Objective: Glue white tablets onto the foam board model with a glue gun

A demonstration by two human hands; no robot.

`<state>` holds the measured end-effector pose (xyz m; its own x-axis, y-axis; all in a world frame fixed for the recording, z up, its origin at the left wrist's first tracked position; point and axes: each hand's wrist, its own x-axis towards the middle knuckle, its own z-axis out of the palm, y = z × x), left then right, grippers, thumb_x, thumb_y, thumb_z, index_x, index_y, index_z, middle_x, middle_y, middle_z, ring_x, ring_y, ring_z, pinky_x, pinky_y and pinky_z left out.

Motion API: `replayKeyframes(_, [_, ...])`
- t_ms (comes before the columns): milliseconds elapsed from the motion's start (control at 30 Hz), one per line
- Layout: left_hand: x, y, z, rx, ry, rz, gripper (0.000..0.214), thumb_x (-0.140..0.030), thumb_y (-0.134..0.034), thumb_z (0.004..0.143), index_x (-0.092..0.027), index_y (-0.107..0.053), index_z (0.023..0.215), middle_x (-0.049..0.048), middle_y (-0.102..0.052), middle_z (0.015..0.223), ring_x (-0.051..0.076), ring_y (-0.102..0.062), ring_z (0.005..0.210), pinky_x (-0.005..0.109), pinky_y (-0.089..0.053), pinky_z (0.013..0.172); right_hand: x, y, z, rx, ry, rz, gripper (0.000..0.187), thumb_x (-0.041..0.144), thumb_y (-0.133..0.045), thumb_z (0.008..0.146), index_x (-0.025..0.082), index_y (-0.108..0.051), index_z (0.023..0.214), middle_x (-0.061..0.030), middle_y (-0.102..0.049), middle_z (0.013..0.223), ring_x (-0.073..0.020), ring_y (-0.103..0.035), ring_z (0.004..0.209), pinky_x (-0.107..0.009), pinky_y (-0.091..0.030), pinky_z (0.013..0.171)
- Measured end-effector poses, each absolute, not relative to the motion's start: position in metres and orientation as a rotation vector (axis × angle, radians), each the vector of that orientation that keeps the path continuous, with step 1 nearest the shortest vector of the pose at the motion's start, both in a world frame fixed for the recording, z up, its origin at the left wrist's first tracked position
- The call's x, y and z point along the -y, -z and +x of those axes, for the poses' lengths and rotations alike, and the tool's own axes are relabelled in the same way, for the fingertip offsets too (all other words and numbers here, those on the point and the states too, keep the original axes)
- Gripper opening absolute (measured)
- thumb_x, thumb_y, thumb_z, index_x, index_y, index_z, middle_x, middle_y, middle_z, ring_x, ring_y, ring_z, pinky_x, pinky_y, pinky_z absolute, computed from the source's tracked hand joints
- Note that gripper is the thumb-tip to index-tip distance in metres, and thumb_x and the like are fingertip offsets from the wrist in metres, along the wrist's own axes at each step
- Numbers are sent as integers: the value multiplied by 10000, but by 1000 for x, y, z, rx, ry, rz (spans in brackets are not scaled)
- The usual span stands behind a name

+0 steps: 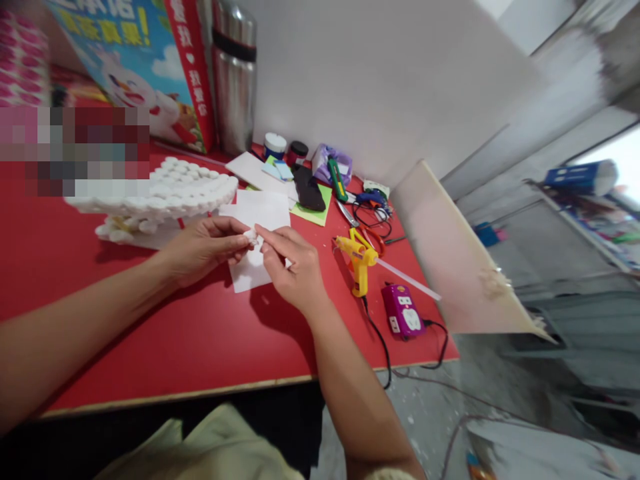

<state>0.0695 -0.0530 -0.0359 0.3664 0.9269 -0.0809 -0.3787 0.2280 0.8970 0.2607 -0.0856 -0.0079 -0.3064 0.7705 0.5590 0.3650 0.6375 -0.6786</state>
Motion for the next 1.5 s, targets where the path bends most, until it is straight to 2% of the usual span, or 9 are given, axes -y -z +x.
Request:
replayKeyframes(167, [53, 35, 71, -715, -1027, 916, 330, -307, -955, 622, -134, -757, 823, -1, -695, 657, 71, -576, 531, 195, -483, 543, 85, 7, 264, 1732, -663, -974, 301, 217, -602, 960, 264, -779, 1199, -25, -670, 865, -127, -593, 714, -286, -473, 637])
replayKeyframes(367, [54, 37, 70, -683, -987, 969, 260, -281, -927, 673, -150, -778, 841, 8, -716, 711, 69, -592, 550, 191, -486, 549, 82, 9, 262, 1517, -700, -1196, 209, 287, -706, 898, 226, -817, 1064, -20, -695, 840, -117, -572, 674, -282, -469, 626])
replayKeyframes(700, [56, 36, 69, -691, -950, 1015, 226, -275, -906, 696, -163, -784, 848, 1, -699, 685, 77, -585, 548, 194, -477, 547, 81, 15, 262, 1411, -997, -1061, 236, 321, -759, 873, 256, -799, 1096, 10, -656, 778, -85, -495, 567, -259, -402, 534])
replayKeyframes(833, [55, 37, 69, -703, -965, 1002, 243, -276, -913, 683, -156, -779, 847, 11, -709, 704, 75, -583, 543, 198, -475, 546, 77, 14, 260, 1239, -1150, -988, 140, 333, -797, 829, 207, -738, 839, 47, -565, 610, -76, -437, 500, -240, -335, 484])
replayKeyframes(933, [55, 37, 70, -719, -974, 985, 266, -285, -923, 668, -151, -772, 842, 15, -712, 707, 76, -582, 538, 201, -471, 540, 73, 13, 261, 1147, -1179, -979, 258, 351, -827, 787, 192, -646, 694, 62, -486, 560, -61, -373, 470, -227, -244, 447])
replayKeyframes(1067, [55, 36, 70, -736, -970, 976, 284, -291, -926, 657, -145, -763, 838, 24, -716, 705, 83, -579, 531, 213, -473, 537, 71, 12, 263, 1073, -1187, -1049, 529, 571, -752, 824, 200, -473, 570, 76, -376, 505, -48, -233, 408, -239, -136, 398])
replayKeyframes(1167, [55, 35, 70, -739, -969, 974, 284, -288, -921, 656, -144, -761, 841, 24, -716, 702, 85, -579, 528, 216, -474, 535, 71, 12, 262, 1084, -1193, -1073, 538, 649, -729, 806, 200, -521, 596, 65, -423, 522, -48, -252, 405, -242, -163, 400])
replayKeyframes(1333, [55, 36, 70, -734, -965, 971, 280, -291, -917, 665, -147, -768, 854, 21, -717, 711, 82, -578, 537, 207, -474, 531, 70, 13, 260, 1134, -1229, -999, 261, 403, -834, 729, 190, -694, 787, 32, -577, 671, -63, -407, 512, -248, -297, 490])
replayKeyframes(1500, [55, 36, 70, -719, -990, 954, 277, -276, -924, 652, -144, -767, 839, 16, -715, 703, 78, -574, 536, 210, -485, 540, 70, 13, 261, 1074, -1307, -1003, 212, 312, -814, 727, 182, -722, 866, 32, -597, 688, -65, -441, 525, -248, -344, 510])
